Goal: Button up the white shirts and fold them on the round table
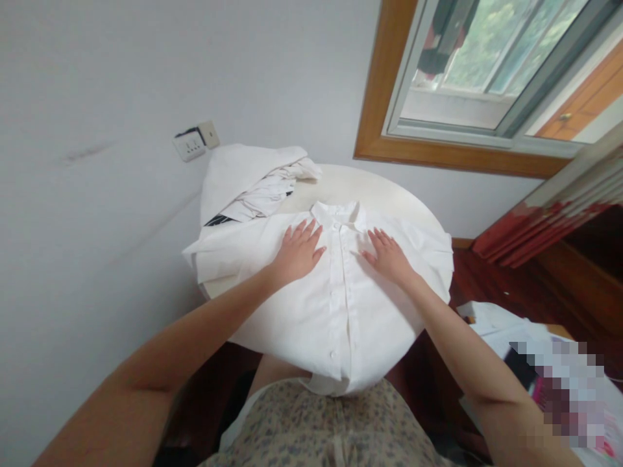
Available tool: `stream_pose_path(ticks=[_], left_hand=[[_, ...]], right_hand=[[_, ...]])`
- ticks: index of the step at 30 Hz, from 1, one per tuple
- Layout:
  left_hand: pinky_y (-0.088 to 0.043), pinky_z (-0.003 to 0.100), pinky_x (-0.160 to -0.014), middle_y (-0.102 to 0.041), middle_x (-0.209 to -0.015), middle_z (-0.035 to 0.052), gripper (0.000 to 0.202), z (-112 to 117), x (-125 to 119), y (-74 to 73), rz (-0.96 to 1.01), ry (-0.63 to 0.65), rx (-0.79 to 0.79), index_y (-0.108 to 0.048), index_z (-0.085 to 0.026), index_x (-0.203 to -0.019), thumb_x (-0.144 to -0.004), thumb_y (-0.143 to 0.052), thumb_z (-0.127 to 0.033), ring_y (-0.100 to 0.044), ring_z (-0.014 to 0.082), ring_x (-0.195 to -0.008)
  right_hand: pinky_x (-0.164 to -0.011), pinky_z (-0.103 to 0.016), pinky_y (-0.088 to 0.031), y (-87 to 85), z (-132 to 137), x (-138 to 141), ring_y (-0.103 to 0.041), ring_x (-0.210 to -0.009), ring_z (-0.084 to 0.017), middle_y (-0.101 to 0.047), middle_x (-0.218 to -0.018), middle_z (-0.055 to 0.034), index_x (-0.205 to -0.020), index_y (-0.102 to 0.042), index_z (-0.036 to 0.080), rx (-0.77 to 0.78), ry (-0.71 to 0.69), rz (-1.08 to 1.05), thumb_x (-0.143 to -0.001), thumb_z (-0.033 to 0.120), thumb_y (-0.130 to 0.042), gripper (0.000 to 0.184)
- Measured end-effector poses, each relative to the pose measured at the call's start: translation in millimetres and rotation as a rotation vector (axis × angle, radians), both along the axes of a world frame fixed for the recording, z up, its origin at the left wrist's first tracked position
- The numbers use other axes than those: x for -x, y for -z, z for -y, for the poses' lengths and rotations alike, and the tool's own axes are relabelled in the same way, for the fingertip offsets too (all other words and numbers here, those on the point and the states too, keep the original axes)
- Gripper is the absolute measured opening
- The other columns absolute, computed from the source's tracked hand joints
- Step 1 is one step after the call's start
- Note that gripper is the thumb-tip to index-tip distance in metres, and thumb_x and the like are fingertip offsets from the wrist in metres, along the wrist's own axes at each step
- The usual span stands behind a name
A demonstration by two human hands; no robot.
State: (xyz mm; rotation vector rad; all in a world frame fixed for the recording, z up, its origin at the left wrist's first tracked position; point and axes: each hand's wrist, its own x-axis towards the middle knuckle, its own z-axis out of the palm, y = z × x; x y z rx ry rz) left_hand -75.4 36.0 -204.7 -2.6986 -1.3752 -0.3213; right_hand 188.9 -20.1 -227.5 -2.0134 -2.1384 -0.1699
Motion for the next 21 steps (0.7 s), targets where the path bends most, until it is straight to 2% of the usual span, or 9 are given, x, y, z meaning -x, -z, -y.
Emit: stream_pose_path(ticks=[3, 5, 7, 9, 11, 13, 16, 18, 21], left_hand=[[-0.016, 0.042, -0.118, -0.026, -0.155, 0.0141, 0.056, -53.2, -25.2, 13.5, 0.056, -0.068, -0.033, -0.033, -0.010, -0.147, -0.097, -0.025, -0.034, -0.022, 0.0247, -0.144], [-0.018, 0.042, -0.117, -0.029, -0.154, 0.0151, 0.059, -77.4, -31.8, 25.1, 0.051, -0.101, 0.020, -0.033, -0.011, -0.147, -0.097, -0.025, -0.041, -0.024, 0.0256, -0.144], [-0.018, 0.047, -0.116, -0.028, -0.155, 0.0138, 0.065, -90.6, -32.3, 34.9, 0.038, -0.120, 0.081, -0.032, -0.019, -0.149, -0.095, -0.026, -0.055, -0.024, 0.0282, -0.143], [-0.016, 0.053, -0.115, -0.026, -0.156, 0.0118, 0.071, -95.2, -30.5, 41.3, 0.028, -0.125, 0.115, -0.030, -0.027, -0.149, -0.090, -0.026, -0.066, -0.022, 0.0303, -0.144], [-0.014, 0.055, -0.115, -0.024, -0.157, 0.0108, 0.074, -95.4, -28.9, 44.3, 0.025, -0.118, 0.123, -0.030, -0.030, -0.149, -0.087, -0.026, -0.071, -0.020, 0.0309, -0.144], [-0.014, 0.055, -0.114, -0.024, -0.157, 0.0107, 0.071, -94.6, -28.1, 45.3, 0.037, -0.119, 0.117, -0.032, -0.031, -0.148, -0.089, -0.025, -0.070, -0.020, 0.0309, -0.144], [-0.021, 0.052, -0.113, -0.027, -0.156, 0.0077, 0.058, -96.1, -27.6, 45.0, 0.078, -0.129, 0.061, -0.040, -0.033, -0.144, -0.095, -0.021, -0.057, -0.027, 0.0292, -0.142], [-0.024, 0.048, -0.113, -0.029, -0.155, 0.0072, 0.053, -100.2, -28.4, 44.5, 0.107, -0.140, -0.016, -0.042, -0.030, -0.143, -0.097, -0.022, -0.048, -0.031, 0.0272, -0.140], [-0.021, 0.043, -0.115, -0.031, -0.154, 0.0112, 0.058, -110.7, -33.4, 43.7, 0.120, -0.143, -0.090, -0.036, -0.018, -0.146, -0.096, -0.028, -0.046, -0.027, 0.0259, -0.142]], right_hand=[[-0.115, -0.044, -0.024, 2.1, -54.5, 8.6, -0.024, -0.143, -0.029, -0.025, -0.154, -0.0204, -0.148, -0.028, 0.001, -0.001, 0.041, -0.034, -0.097, 0.047, -0.029, 0.068], [-0.115, -0.043, -0.023, 8.6, -79.8, 9.9, -0.023, -0.144, -0.027, -0.027, -0.153, -0.0195, -0.147, -0.031, 0.002, 0.033, 0.055, -0.044, -0.098, 0.047, -0.024, 0.066], [-0.115, -0.046, -0.021, 16.7, -93.6, 10.3, -0.023, -0.144, -0.026, -0.027, -0.155, -0.0153, -0.148, -0.032, 0.010, 0.066, 0.044, -0.036, -0.098, 0.053, -0.022, 0.066], [-0.114, -0.049, -0.021, 22.2, -98.7, 10.7, -0.023, -0.144, -0.027, -0.025, -0.156, -0.0113, -0.148, -0.033, 0.020, 0.078, 0.040, -0.027, -0.095, 0.061, -0.023, 0.068], [-0.112, -0.049, -0.024, 22.2, -100.3, 10.9, -0.026, -0.142, -0.027, -0.027, -0.156, -0.0089, -0.147, -0.036, 0.026, 0.061, 0.046, -0.025, -0.093, 0.065, -0.024, 0.067], [-0.109, -0.048, -0.030, 17.1, -103.3, 10.8, -0.034, -0.138, -0.027, -0.036, -0.152, -0.0072, -0.141, -0.046, 0.030, 0.038, 0.064, -0.030, -0.095, 0.061, -0.023, 0.060], [-0.102, -0.045, -0.037, 9.1, -112.9, 10.7, -0.044, -0.127, -0.027, -0.049, -0.141, -0.0087, -0.128, -0.059, 0.027, 0.001, 0.152, -0.050, -0.099, 0.047, -0.021, 0.052], [-0.102, -0.043, -0.037, 9.5, -120.4, 11.0, -0.043, -0.127, -0.027, -0.047, -0.143, -0.0105, -0.131, -0.056, 0.024, -0.041, 0.201, -0.069, -0.099, 0.041, -0.027, 0.047], [-0.110, -0.042, -0.028, 17.4, -129.2, 11.7, -0.030, -0.139, -0.024, -0.031, -0.154, -0.0098, -0.146, -0.037, 0.021, -0.021, 0.160, -0.092, -0.097, 0.042, -0.032, 0.054]])
